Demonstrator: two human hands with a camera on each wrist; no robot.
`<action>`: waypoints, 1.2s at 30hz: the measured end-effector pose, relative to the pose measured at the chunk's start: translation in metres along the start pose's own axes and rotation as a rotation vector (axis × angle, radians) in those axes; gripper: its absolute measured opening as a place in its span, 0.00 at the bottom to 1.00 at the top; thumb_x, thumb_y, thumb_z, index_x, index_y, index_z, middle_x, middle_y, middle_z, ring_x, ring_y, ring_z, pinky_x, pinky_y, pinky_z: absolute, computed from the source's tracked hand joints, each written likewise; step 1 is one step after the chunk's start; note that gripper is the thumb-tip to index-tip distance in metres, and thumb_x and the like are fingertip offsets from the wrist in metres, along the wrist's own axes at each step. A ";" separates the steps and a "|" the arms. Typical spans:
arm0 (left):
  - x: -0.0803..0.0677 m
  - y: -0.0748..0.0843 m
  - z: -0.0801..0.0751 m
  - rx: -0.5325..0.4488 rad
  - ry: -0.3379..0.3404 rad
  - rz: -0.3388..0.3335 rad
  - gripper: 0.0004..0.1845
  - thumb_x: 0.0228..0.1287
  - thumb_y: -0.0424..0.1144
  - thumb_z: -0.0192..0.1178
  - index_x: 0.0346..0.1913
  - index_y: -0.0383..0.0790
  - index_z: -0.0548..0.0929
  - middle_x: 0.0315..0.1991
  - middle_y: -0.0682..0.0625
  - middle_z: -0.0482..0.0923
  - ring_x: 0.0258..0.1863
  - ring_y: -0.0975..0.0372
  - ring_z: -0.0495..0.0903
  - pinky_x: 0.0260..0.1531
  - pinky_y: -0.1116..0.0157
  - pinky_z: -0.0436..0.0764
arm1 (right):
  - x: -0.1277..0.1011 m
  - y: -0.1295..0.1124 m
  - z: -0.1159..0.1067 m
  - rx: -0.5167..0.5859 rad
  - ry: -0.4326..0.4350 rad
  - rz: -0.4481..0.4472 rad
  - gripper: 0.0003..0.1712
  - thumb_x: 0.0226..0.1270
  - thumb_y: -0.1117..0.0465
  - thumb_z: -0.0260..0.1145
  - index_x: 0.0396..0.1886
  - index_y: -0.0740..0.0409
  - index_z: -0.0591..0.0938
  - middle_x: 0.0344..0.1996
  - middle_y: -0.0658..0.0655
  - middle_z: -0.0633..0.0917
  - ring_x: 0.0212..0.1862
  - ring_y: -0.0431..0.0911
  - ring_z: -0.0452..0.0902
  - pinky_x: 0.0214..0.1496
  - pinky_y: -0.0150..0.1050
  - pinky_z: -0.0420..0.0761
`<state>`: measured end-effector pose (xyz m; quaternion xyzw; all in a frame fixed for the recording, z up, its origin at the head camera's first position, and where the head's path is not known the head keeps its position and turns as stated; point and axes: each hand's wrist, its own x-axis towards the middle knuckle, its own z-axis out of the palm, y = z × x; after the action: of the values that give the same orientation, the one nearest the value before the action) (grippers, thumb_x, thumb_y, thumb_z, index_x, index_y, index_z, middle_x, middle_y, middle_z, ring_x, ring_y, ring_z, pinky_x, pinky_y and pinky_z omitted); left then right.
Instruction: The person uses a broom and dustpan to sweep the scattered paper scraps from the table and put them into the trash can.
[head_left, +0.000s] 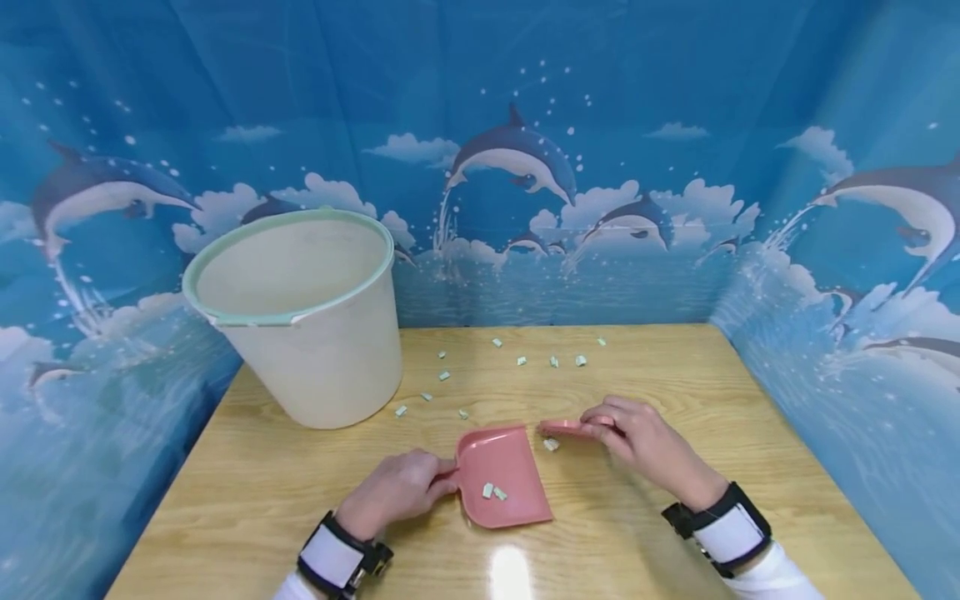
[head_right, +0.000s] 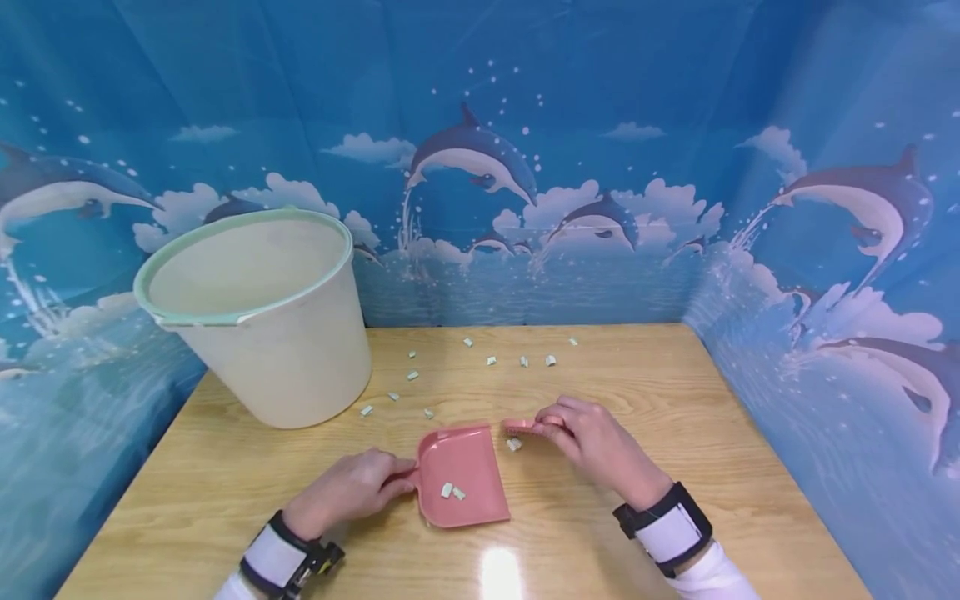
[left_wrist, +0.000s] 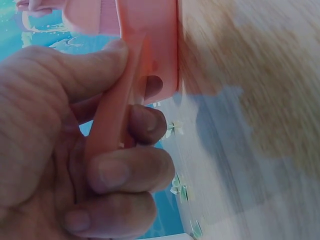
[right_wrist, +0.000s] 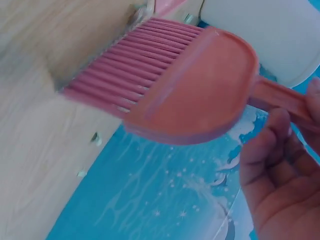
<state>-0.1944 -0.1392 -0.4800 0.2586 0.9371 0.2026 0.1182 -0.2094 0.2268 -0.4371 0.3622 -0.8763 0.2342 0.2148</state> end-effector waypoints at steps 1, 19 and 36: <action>0.000 0.000 0.000 0.002 0.004 0.001 0.20 0.73 0.48 0.61 0.63 0.45 0.83 0.40 0.50 0.88 0.21 0.70 0.72 0.20 0.69 0.72 | 0.001 0.002 -0.001 -0.007 0.021 0.001 0.08 0.65 0.67 0.72 0.40 0.51 0.87 0.32 0.41 0.82 0.31 0.30 0.71 0.31 0.27 0.73; 0.004 0.002 0.000 -0.025 -0.016 -0.010 0.18 0.75 0.50 0.59 0.60 0.47 0.85 0.22 0.62 0.73 0.18 0.70 0.69 0.19 0.70 0.70 | 0.006 -0.008 0.023 -0.067 0.165 0.025 0.07 0.65 0.67 0.71 0.30 0.53 0.82 0.25 0.46 0.81 0.28 0.33 0.74 0.28 0.26 0.75; -0.001 0.000 0.005 -0.008 0.014 0.050 0.11 0.75 0.49 0.59 0.49 0.50 0.87 0.22 0.63 0.73 0.19 0.72 0.70 0.19 0.71 0.72 | 0.026 -0.047 0.041 0.140 0.143 0.052 0.09 0.70 0.70 0.64 0.30 0.54 0.82 0.18 0.41 0.72 0.20 0.26 0.59 0.18 0.20 0.60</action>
<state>-0.1924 -0.1384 -0.4843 0.2799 0.9304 0.2109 0.1078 -0.2002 0.1597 -0.4437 0.3358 -0.8493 0.3255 0.2450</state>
